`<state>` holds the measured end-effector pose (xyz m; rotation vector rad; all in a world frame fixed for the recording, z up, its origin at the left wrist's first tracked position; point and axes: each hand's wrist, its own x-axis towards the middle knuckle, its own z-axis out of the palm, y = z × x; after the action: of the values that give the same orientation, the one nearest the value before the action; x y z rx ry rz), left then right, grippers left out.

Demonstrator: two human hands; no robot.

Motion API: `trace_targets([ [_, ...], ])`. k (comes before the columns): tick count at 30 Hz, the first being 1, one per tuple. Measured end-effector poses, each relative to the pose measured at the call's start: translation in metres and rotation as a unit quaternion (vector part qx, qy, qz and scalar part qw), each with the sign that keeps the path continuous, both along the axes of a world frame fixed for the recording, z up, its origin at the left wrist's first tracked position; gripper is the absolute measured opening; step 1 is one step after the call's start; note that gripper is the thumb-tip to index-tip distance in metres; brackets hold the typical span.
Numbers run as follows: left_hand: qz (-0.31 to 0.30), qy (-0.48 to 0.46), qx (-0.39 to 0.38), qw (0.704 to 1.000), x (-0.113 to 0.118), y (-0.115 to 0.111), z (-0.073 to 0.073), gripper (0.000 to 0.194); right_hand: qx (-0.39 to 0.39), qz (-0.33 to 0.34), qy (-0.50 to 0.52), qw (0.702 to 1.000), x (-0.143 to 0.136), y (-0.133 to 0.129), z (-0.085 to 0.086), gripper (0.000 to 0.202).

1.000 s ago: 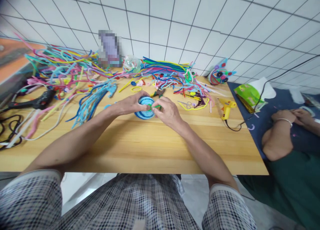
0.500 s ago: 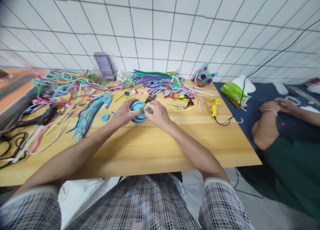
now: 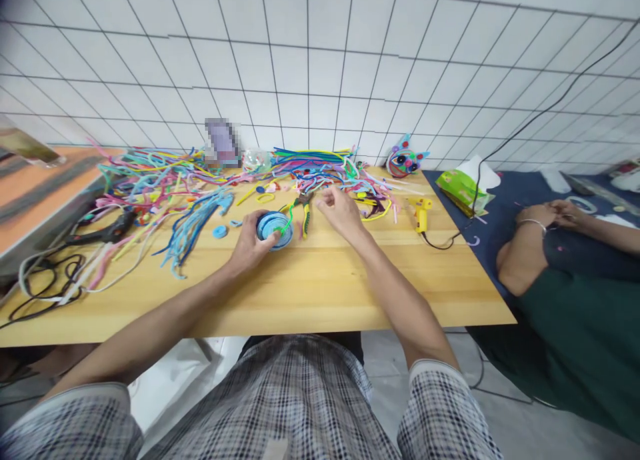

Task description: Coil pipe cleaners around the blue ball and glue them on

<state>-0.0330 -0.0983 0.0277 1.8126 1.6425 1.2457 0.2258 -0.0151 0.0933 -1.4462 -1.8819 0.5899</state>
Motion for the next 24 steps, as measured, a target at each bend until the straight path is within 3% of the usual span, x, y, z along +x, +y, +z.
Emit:
trace_targets([
  [5, 0.006, -0.044, 0.002, 0.999, 0.004, 0.003, -0.007, 0.067, -0.109, 0.005, -0.184, 0.977, -0.02, -0.007, -0.02, 0.036],
  [12, 0.013, -0.094, 0.035, 0.995, -0.003, 0.005, -0.006, 0.07, -0.125, -0.029, -0.251, 0.959, -0.059, 0.012, -0.033, 0.049],
  [16, 0.022, -0.108, 0.026, 0.994, -0.011, 0.006, -0.009, 0.067, -0.141, -0.049, -0.277, 0.949, -0.077, 0.025, -0.034, 0.045],
  [20, 0.03, -0.119, 0.027, 0.992, -0.015, 0.008, -0.01, 0.066, -0.145, -0.044, -0.289, 0.945, -0.071, 0.038, -0.024, 0.038],
  [24, 0.029, -0.128, 0.026, 0.991, -0.017, 0.01, -0.009, 0.067, -0.103, -0.019, -0.283, 0.953, -0.037, 0.034, -0.009, 0.036],
])
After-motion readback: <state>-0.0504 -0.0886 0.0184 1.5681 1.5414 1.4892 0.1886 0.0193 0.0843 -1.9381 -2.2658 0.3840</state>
